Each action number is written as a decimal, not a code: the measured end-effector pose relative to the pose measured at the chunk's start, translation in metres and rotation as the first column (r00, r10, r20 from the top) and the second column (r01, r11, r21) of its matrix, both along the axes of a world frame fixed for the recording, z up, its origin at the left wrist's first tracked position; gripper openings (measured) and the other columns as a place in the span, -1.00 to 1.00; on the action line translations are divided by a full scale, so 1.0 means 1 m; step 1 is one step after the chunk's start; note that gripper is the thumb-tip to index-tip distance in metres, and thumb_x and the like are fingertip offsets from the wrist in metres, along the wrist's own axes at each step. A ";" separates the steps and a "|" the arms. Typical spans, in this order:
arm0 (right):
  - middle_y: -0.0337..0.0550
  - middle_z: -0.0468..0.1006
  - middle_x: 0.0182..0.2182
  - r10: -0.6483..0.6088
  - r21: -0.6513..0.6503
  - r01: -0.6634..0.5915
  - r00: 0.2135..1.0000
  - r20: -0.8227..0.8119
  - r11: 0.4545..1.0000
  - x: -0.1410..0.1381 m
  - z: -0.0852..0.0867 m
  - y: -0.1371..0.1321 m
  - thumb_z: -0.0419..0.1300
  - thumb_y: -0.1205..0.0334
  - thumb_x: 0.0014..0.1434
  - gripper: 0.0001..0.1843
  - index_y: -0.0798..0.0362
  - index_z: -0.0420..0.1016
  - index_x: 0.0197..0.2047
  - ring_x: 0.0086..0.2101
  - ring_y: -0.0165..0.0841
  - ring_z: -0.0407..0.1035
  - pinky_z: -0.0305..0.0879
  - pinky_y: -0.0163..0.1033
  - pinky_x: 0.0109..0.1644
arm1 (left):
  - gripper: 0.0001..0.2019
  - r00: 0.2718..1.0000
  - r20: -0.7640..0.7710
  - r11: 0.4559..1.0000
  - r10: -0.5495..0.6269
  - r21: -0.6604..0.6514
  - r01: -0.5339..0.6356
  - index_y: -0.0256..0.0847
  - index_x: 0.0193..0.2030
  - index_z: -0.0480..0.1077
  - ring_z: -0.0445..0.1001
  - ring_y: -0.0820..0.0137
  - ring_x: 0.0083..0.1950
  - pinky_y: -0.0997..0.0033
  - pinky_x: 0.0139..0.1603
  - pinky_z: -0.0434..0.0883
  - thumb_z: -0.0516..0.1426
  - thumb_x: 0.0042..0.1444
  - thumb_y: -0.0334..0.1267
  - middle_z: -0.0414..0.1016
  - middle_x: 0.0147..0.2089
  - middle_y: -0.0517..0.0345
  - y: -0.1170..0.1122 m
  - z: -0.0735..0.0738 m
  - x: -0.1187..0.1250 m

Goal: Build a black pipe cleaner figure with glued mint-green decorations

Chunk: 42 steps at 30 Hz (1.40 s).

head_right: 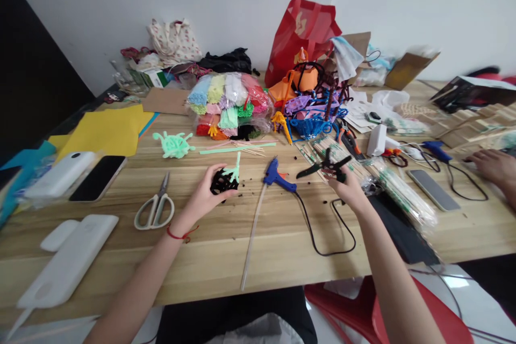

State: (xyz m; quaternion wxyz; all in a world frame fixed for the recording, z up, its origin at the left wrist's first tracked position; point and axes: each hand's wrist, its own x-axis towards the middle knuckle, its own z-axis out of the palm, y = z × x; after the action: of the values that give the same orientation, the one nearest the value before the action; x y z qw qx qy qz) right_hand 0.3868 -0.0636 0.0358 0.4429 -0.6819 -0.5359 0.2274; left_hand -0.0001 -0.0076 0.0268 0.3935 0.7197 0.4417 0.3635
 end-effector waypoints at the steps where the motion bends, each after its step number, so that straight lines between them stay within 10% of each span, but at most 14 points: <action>1: -0.05 0.57 -0.13 0.019 0.042 -0.009 0.971 -0.239 0.999 -0.009 0.001 -0.002 0.20 0.28 -0.17 -0.56 0.00 0.43 -0.13 -0.09 -0.06 0.46 0.35 0.11 0.01 | -0.34 1.000 0.020 1.000 -0.006 -0.029 0.007 -0.09 0.16 0.14 0.41 0.24 0.09 0.19 0.13 0.35 0.29 -0.05 -0.02 0.38 0.09 0.03 0.000 0.001 0.000; 6: -0.02 0.47 0.08 0.273 0.223 -0.158 0.559 -0.783 0.962 -0.063 0.017 -0.003 0.08 0.34 -0.25 -0.41 -0.02 0.42 -0.04 0.15 -0.04 0.29 0.04 0.32 0.26 | -0.37 0.992 0.127 0.986 -0.016 -0.162 0.036 -0.11 0.13 0.18 0.41 0.25 0.09 0.23 0.12 0.34 0.29 -0.05 -0.02 0.40 0.08 0.05 0.000 0.005 0.000; 14: -0.19 0.47 0.07 0.350 0.356 -0.012 0.216 -0.912 0.935 -0.138 0.039 0.030 -0.04 0.43 -0.42 -0.15 -0.08 0.38 0.05 0.20 -0.12 0.21 -0.03 0.33 0.31 | -0.38 0.953 0.301 0.919 0.035 -0.385 0.088 -0.16 0.09 0.26 0.34 0.15 0.17 0.16 0.22 0.23 0.26 -0.07 0.06 0.40 0.09 0.01 0.007 0.003 -0.008; 22: 0.14 0.34 0.16 0.313 0.337 -0.104 -0.193 -0.930 0.936 -0.184 0.023 0.054 0.04 0.30 -0.16 -0.34 0.21 0.26 0.09 0.25 -0.10 0.11 -0.05 0.23 0.35 | -0.35 0.912 0.395 0.911 0.114 -0.407 0.063 -0.17 0.09 0.29 0.34 0.13 0.17 0.18 0.21 0.24 0.31 -0.13 0.04 0.43 0.08 0.01 0.011 0.000 -0.011; 28: 0.12 0.37 0.09 0.391 0.389 -0.066 0.019 -0.920 0.919 -0.180 0.019 0.051 0.08 -0.10 0.04 -0.34 0.15 0.24 0.12 0.23 -0.13 0.14 -0.02 0.17 0.35 | -0.36 0.902 0.417 0.910 0.111 -0.408 0.077 -0.20 0.09 0.27 0.40 0.14 0.12 0.20 0.11 0.33 0.29 -0.10 0.04 0.43 0.09 -0.04 0.013 -0.003 -0.013; 33: -0.02 0.42 -0.23 0.383 0.351 -0.161 0.498 -0.778 0.922 -0.172 0.010 0.050 0.03 -0.17 0.00 -0.50 -0.01 0.32 -0.10 -0.02 -0.06 0.36 0.25 0.24 0.14 | -0.38 0.966 0.246 0.980 0.080 -0.196 -0.031 -0.13 0.11 0.22 0.41 0.23 0.11 0.22 0.13 0.35 0.27 -0.06 0.01 0.40 0.10 0.03 0.009 0.005 -0.010; 37: -0.14 0.36 -0.30 0.279 0.260 -0.215 0.929 -0.245 0.941 -0.165 0.001 0.046 0.13 0.14 -0.11 -0.61 -0.04 0.26 -0.14 -0.19 -0.15 0.36 0.33 0.09 -0.03 | -0.28 0.978 0.083 0.970 0.189 0.137 -0.199 -0.10 0.19 0.12 0.36 0.23 0.17 0.22 0.19 0.32 0.31 -0.07 -0.03 0.29 0.20 -0.04 0.005 0.007 -0.009; 42: -0.01 0.36 -0.21 0.227 0.114 -0.283 0.907 0.355 0.952 -0.173 -0.007 0.039 0.15 0.23 -0.15 -0.45 0.07 0.19 -0.02 -0.17 -0.08 0.29 0.28 0.06 -0.06 | -0.19 0.963 -0.044 0.900 0.264 0.369 -0.230 -0.15 0.25 0.05 0.41 0.19 0.13 0.19 0.13 0.36 0.31 -0.08 0.00 0.36 0.13 -0.10 0.004 0.003 -0.010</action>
State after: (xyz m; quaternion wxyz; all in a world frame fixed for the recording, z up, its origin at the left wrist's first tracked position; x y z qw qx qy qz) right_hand 0.2133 -0.0242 0.0292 0.3648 -0.5962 -0.7052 0.1187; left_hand -0.0099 -0.0039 0.0300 0.1844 0.7338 0.4729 0.4515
